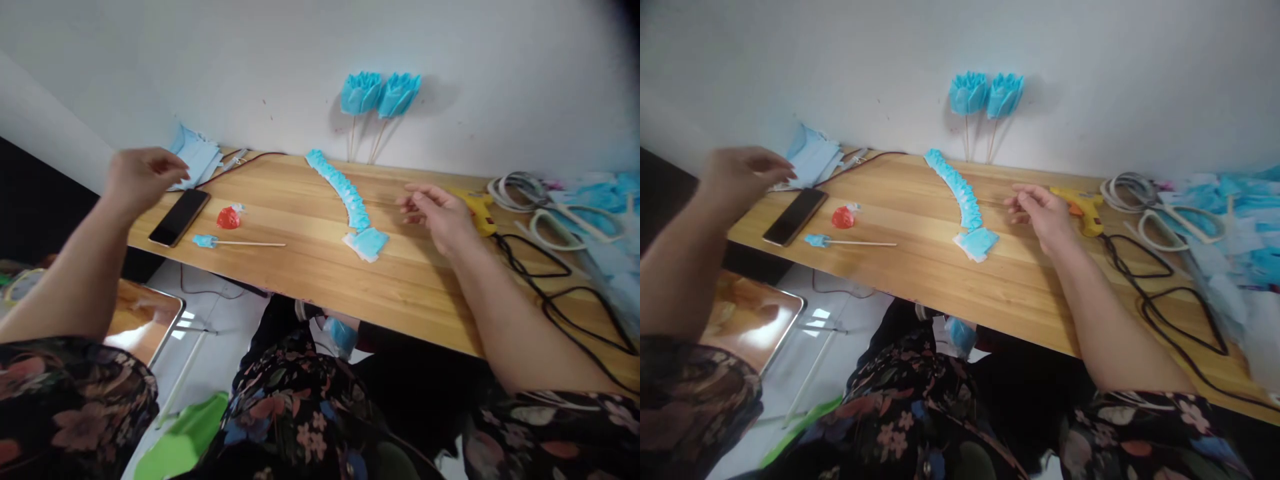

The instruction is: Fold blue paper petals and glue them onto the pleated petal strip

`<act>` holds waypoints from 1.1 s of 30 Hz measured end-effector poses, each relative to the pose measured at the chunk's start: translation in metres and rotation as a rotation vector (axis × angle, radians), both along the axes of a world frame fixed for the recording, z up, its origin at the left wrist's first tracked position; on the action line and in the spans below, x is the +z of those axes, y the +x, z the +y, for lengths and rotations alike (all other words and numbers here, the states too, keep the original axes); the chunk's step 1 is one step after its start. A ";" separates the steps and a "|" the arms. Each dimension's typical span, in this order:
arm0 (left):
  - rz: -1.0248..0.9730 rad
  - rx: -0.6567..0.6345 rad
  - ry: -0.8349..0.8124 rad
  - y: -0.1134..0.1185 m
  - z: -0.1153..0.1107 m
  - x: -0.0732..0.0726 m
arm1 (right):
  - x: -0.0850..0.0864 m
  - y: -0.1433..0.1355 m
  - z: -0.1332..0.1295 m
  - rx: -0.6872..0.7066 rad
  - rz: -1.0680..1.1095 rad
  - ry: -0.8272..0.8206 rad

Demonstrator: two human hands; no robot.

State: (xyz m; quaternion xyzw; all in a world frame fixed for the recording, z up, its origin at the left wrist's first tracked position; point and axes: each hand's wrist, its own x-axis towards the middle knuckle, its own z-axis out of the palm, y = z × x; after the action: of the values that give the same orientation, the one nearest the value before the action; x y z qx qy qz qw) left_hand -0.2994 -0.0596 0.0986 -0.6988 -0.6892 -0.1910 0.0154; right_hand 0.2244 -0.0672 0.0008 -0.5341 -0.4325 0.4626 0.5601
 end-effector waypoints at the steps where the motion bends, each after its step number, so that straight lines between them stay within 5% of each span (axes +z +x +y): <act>1: 0.015 0.032 -0.048 0.008 -0.002 -0.009 | -0.001 -0.001 -0.001 0.010 -0.012 -0.001; 6: 0.118 -0.052 -0.248 0.030 0.005 -0.038 | -0.007 0.001 -0.005 0.028 -0.032 -0.036; 14: 0.041 -0.044 -0.237 0.038 0.014 -0.035 | -0.008 -0.001 -0.004 0.038 -0.054 -0.067; 18: 0.099 -0.065 -0.113 0.047 0.014 -0.036 | -0.015 0.002 -0.001 0.045 -0.093 -0.051; 22: 0.180 -0.315 0.106 0.062 0.014 -0.037 | -0.020 0.006 0.001 0.083 -0.118 -0.018; 28: 0.063 -0.651 0.210 0.123 0.006 -0.047 | -0.019 0.003 0.000 0.076 -0.070 -0.043; 33: -0.289 -0.802 -0.016 0.187 -0.010 -0.053 | -0.017 -0.002 -0.003 0.092 -0.063 -0.054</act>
State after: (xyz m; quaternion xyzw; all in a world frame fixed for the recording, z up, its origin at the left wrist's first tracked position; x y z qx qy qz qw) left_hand -0.1123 -0.0691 0.0458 -0.8776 -0.3593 -0.2726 -0.1622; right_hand 0.2225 -0.0699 -0.0165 -0.5427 -0.4614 0.4822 0.5099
